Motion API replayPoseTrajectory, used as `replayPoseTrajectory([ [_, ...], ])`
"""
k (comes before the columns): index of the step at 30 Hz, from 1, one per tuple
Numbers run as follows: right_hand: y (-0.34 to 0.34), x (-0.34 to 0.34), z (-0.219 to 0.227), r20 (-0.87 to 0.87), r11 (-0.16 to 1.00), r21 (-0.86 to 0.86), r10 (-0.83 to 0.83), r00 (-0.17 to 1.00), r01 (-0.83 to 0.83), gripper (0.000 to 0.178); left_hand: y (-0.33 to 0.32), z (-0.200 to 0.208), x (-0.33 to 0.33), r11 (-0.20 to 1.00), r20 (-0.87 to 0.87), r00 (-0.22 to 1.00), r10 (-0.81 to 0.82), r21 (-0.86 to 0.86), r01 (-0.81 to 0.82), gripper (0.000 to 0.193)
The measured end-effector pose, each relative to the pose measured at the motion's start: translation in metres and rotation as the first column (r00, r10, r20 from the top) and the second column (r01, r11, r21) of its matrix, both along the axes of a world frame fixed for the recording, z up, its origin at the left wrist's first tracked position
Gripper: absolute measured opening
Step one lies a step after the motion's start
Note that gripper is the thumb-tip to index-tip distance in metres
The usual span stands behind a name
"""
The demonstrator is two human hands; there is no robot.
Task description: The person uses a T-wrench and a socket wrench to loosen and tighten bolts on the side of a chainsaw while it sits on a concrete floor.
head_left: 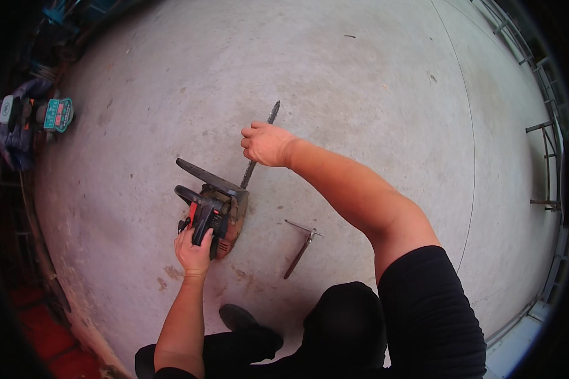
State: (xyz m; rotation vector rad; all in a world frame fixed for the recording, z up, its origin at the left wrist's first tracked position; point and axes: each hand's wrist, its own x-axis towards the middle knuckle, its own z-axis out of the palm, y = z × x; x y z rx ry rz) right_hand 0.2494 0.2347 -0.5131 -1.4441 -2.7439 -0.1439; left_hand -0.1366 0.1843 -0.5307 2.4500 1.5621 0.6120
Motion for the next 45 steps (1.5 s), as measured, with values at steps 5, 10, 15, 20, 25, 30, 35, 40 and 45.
replayPoseTrajectory([
  [5,-0.046,0.019,-0.015,-0.510,0.923,0.009,-0.326,0.796,0.384,0.021,-0.003,0.001,0.009,1.000,0.016,1.000,-0.011,0.007,0.011,0.038],
  [10,-0.166,0.014,-0.030,-0.592,0.509,-0.613,-0.803,0.076,0.605,0.035,-0.002,0.009,0.003,1.000,0.010,1.000,-0.010,-0.005,0.010,0.038],
  [15,-0.281,-0.044,-0.066,-0.512,0.571,-0.597,-0.812,0.280,0.564,0.048,-0.001,0.005,0.003,0.998,0.019,1.000,0.020,-0.055,-0.019,0.037],
  [20,-0.281,-0.081,-0.094,-0.462,0.503,-0.692,-0.860,0.218,0.517,0.043,-0.001,0.010,0.009,0.988,0.030,0.997,0.075,-0.135,-0.071,0.036],
  [25,-0.282,-0.064,-0.108,-0.401,0.424,-0.829,-0.905,0.142,0.365,0.039,-0.002,0.006,0.014,0.985,0.059,0.994,0.087,-0.156,-0.077,0.038],
  [30,-0.312,-0.038,-0.091,-0.266,0.362,-0.865,-0.918,0.294,0.348,0.050,0.002,-0.001,-0.001,0.936,0.244,0.949,0.202,-0.332,-0.114,0.042],
  [35,-0.305,0.021,-0.087,-0.417,0.287,-0.341,-0.900,0.129,0.895,0.038,-0.023,0.014,0.024,0.892,0.186,0.927,0.327,-0.385,-0.237,0.043],
  [40,-0.299,0.068,-0.123,-0.143,0.409,-0.410,-0.911,0.386,0.815,0.024,-0.032,0.018,0.041,0.853,0.141,0.921,0.364,-0.448,-0.268,0.043],
  [45,-0.268,0.050,-0.103,-0.324,0.560,-0.670,-0.811,0.487,0.487,0.018,-0.029,0.008,0.028,0.888,0.360,0.874,0.327,-0.434,-0.154,0.031],
])
